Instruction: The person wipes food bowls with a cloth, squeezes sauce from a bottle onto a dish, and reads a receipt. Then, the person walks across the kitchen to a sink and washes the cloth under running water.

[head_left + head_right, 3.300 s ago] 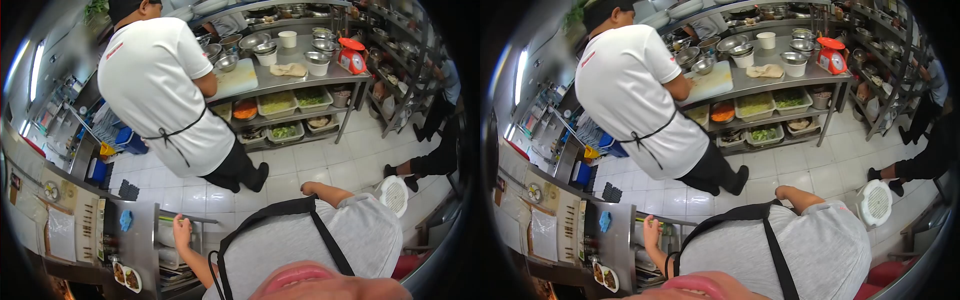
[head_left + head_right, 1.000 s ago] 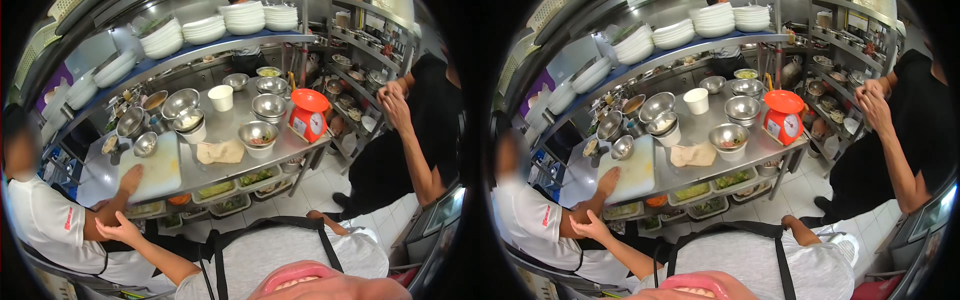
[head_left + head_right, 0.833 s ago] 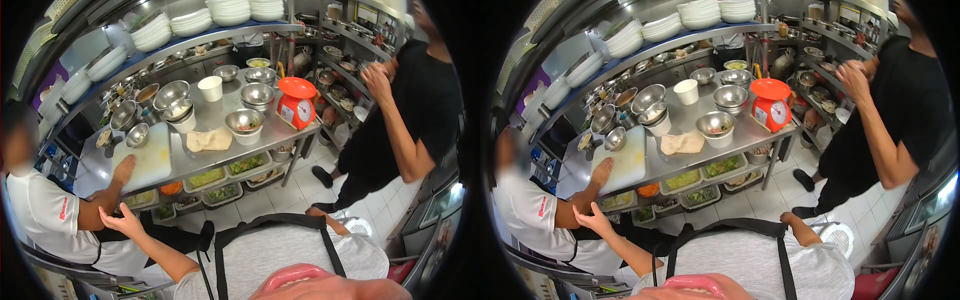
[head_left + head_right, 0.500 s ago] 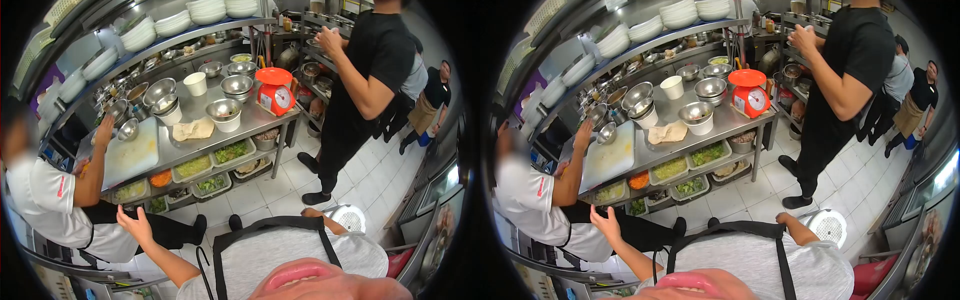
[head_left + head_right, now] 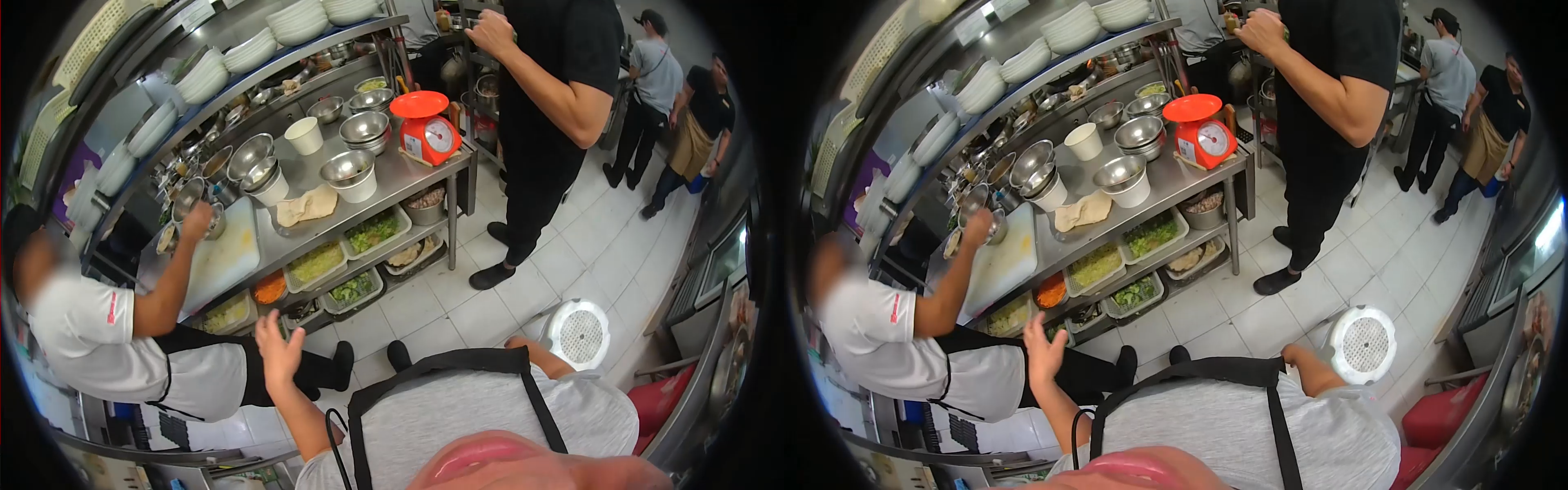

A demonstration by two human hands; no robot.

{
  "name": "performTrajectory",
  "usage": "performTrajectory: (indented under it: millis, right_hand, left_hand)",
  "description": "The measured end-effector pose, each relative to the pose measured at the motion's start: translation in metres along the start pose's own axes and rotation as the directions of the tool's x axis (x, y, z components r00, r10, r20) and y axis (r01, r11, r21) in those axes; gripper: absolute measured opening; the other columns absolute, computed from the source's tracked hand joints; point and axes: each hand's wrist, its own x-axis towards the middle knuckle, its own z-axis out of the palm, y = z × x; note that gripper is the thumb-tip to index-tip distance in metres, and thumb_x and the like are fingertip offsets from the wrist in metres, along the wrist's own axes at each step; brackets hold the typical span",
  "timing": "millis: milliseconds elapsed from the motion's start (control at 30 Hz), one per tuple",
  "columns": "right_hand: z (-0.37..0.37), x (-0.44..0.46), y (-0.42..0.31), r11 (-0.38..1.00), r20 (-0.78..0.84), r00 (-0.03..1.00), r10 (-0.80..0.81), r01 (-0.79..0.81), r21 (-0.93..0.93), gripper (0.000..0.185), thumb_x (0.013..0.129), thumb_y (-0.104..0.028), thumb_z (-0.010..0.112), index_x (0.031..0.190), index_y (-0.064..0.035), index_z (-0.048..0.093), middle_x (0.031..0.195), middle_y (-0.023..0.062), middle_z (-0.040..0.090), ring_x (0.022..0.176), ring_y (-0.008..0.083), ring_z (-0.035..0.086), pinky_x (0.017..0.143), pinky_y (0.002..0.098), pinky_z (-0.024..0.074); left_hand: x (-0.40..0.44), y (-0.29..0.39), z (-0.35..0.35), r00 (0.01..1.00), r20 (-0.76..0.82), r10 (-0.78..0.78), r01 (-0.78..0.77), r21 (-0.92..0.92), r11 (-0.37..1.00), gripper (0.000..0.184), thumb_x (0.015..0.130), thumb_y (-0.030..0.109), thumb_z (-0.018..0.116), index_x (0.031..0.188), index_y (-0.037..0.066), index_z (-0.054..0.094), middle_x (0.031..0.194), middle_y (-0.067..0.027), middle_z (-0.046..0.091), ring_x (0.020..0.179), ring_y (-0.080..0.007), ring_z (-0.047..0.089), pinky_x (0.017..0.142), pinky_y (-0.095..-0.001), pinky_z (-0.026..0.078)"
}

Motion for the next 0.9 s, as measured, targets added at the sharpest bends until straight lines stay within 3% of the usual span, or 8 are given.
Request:
performTrajectory:
  millis: [100,200,300,433,567,667,800,900]
  right_hand:
    - [0.015,0.027,-0.002,0.850,0.107,0.970,-0.219,0.243,-0.468,0.019,0.064,-0.015,0.053,0.076,-0.0026,0.062,0.076,0.0133,0.060,0.065,0.0255,0.059,0.063,0.0379,0.0465]
    - [0.012,0.038,-0.021,0.966,0.038,0.999,-0.038,0.047,-0.253,0.021,0.063,-0.006,0.050,0.079,-0.0026,0.062,0.083,0.0144,0.059,0.074,0.0272,0.058,0.067,0.0384,0.0452]
    - [-0.009,0.021,-0.038,0.993,-0.083,0.995,-0.061,0.052,-0.108,0.035,0.062,-0.017,0.050,0.095,-0.0087,0.059,0.088,0.0123,0.059,0.084,0.0254,0.056,0.072,0.0337,0.0443]
    - [0.019,0.070,-0.007,0.864,0.157,0.984,-0.089,0.154,-0.479,0.029,0.064,-0.010,0.046,0.089,-0.0042,0.060,0.088,0.0161,0.058,0.079,0.0268,0.057,0.070,0.0358,0.0441]
    - [0.036,0.031,-0.059,0.952,0.117,0.987,0.113,-0.074,-0.297,0.025,0.066,-0.008,0.044,0.083,-0.0024,0.061,0.087,0.0183,0.058,0.078,0.0271,0.056,0.070,0.0375,0.0427]
    - [0.061,0.037,-0.099,0.963,0.185,0.976,0.113,-0.061,-0.262,0.024,0.066,-0.008,0.043,0.081,-0.0026,0.062,0.086,0.0188,0.058,0.076,0.0278,0.056,0.070,0.0382,0.0429]
    - [0.080,0.043,-0.157,0.840,0.154,0.956,-0.249,0.292,-0.458,0.024,0.064,-0.008,0.044,0.079,-0.0025,0.062,0.087,0.0179,0.058,0.079,0.0311,0.056,0.071,0.0381,0.0434]
    - [0.092,0.033,-0.193,0.840,0.049,0.919,-0.391,0.378,-0.389,0.027,0.061,-0.006,0.045,0.082,-0.0026,0.061,0.088,0.0176,0.058,0.079,0.0315,0.056,0.071,0.0381,0.0437]
  left_hand:
    - [-0.016,-0.014,0.009,0.979,0.200,0.020,-0.024,0.017,1.000,0.059,0.066,0.025,0.060,0.117,0.007,0.036,0.123,-0.0229,0.028,0.115,-0.0363,0.026,0.094,-0.0405,0.024]
    - [-0.029,-0.020,0.003,0.960,0.273,-0.068,0.060,0.037,0.998,0.059,0.067,0.027,0.059,0.118,0.007,0.037,0.123,-0.0226,0.028,0.115,-0.0347,0.026,0.094,-0.0391,0.025]
    - [-0.029,-0.030,-0.008,0.966,0.234,-0.110,0.089,0.098,0.991,0.059,0.067,0.027,0.059,0.118,0.006,0.037,0.123,-0.0215,0.029,0.115,-0.0345,0.027,0.093,-0.0395,0.026]
    - [-0.026,-0.034,-0.022,0.985,0.169,0.033,-0.041,0.048,0.998,0.059,0.068,0.027,0.059,0.117,0.006,0.036,0.122,-0.0211,0.031,0.114,-0.0351,0.029,0.092,-0.0411,0.026]
    - [-0.043,-0.046,-0.030,0.954,0.266,0.136,-0.129,-0.044,0.991,0.058,0.068,0.027,0.059,0.116,0.005,0.037,0.120,-0.0212,0.033,0.113,-0.0345,0.030,0.093,-0.0393,0.026]
    - [-0.068,-0.079,-0.041,0.945,0.299,0.129,-0.116,-0.061,0.991,0.058,0.067,0.028,0.059,0.115,0.003,0.038,0.119,-0.0218,0.034,0.112,-0.0346,0.031,0.092,-0.0388,0.027]
    - [-0.105,-0.128,-0.066,0.953,0.289,-0.092,0.072,0.079,0.994,0.061,0.066,0.031,0.060,0.116,0.003,0.038,0.117,-0.0212,0.036,0.109,-0.0353,0.034,0.091,-0.0394,0.029]
    - [-0.128,-0.156,-0.079,0.948,0.265,-0.173,0.151,0.101,0.983,0.062,0.066,0.029,0.060,0.115,0.000,0.038,0.114,-0.0214,0.038,0.106,-0.0351,0.036,0.089,-0.0393,0.031]
